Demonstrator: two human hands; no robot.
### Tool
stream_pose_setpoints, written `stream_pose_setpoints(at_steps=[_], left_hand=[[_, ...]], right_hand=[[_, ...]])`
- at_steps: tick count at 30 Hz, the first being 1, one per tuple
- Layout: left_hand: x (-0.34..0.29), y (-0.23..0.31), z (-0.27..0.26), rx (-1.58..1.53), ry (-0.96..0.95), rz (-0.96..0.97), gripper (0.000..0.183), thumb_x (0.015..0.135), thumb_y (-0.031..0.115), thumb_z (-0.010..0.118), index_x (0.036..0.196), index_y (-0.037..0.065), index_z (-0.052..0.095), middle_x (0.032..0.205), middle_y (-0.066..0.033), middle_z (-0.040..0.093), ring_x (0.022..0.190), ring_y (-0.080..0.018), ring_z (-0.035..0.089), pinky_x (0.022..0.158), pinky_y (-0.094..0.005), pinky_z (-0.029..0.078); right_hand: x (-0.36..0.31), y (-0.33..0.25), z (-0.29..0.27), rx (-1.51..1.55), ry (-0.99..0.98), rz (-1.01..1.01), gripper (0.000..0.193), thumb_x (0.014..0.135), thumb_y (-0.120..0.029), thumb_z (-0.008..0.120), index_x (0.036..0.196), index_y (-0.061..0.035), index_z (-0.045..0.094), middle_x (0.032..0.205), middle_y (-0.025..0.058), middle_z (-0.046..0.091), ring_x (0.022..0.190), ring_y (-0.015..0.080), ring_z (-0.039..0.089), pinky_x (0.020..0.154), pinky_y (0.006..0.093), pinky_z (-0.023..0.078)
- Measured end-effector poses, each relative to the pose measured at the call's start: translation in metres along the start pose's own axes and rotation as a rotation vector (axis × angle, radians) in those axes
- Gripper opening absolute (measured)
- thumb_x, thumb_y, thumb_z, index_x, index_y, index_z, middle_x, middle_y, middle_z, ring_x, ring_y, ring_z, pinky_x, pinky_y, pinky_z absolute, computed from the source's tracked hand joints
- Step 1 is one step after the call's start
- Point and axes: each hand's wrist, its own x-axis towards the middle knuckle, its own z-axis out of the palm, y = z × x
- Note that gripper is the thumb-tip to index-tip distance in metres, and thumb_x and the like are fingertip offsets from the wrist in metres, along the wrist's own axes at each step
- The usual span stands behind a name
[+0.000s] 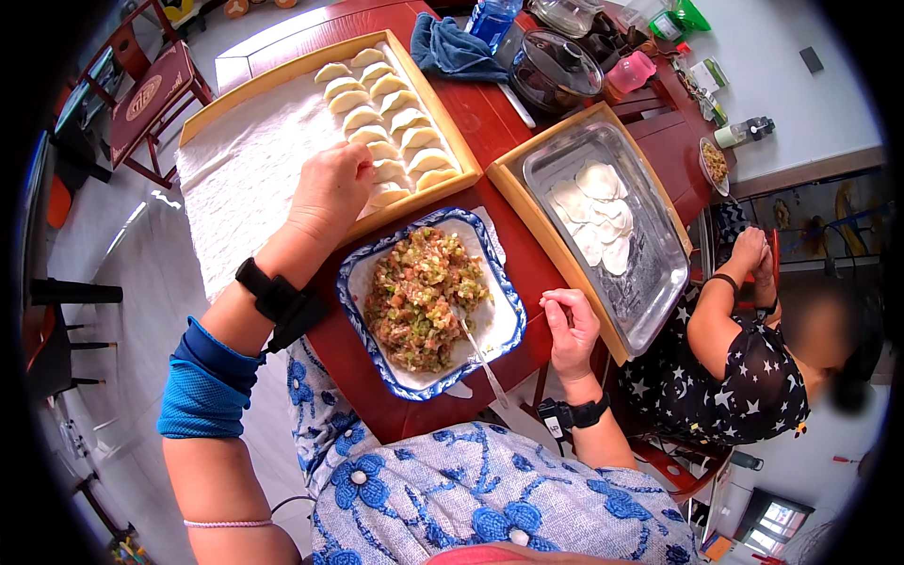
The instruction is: The person fills dumpling wrappers with a meat and vegetable mixture using a spoon and folds them into crescents, placing the finished dumplings onto a tray.
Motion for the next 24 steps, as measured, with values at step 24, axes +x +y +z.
stream_pose_setpoints(at_steps=[24], left_hand=[[-0.070, 0.015, -0.080, -0.250, 0.046, -0.125, 0.012, 0.090, 0.011, 0.066, 0.097, 0.001, 0.066, 0.082, -0.0088, 0.067, 0.076, -0.0125, 0.062, 0.070, -0.0263, 0.050]], right_hand=[[0.020, -0.064, -0.042, 0.297, -0.112, 0.232, 0.012, 0.092, -0.011, 0.063, 0.097, -0.0006, 0.065, 0.089, 0.0032, 0.066, 0.078, 0.0091, 0.061, 0.068, 0.0236, 0.050]])
